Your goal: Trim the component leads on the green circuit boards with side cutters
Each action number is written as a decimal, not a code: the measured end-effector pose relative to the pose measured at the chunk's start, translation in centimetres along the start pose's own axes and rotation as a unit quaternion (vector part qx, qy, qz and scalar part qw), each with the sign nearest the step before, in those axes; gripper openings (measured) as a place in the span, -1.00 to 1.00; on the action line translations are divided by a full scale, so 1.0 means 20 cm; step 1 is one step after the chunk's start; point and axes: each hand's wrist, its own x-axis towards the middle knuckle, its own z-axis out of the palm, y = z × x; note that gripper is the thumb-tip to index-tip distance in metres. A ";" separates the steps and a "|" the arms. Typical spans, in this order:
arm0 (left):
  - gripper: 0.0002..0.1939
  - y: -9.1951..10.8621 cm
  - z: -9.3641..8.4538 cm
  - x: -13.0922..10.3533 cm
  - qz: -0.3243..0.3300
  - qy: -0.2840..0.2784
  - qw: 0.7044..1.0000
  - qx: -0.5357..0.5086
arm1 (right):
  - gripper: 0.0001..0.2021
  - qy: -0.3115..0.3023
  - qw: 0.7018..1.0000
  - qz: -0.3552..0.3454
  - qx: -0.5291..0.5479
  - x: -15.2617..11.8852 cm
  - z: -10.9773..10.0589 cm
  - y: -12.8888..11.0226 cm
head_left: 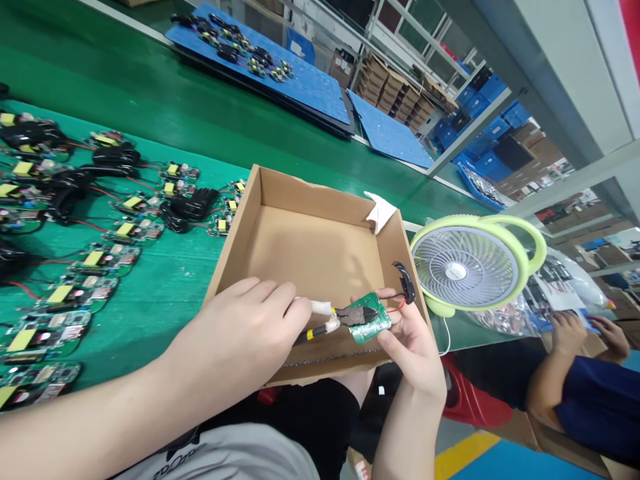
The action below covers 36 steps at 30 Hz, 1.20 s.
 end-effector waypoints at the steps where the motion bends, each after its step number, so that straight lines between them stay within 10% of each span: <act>1: -0.74 0.00 0.00 0.00 -0.001 -0.001 1.000 0.000 | -0.57 -0.002 1.000 0.005 -0.006 0.00 0.00 0.00; 36: -0.83 0.02 0.05 -0.01 -0.009 -0.024 0.999 -0.031 | -0.69 -0.005 0.999 -0.028 0.015 0.03 0.01 -0.02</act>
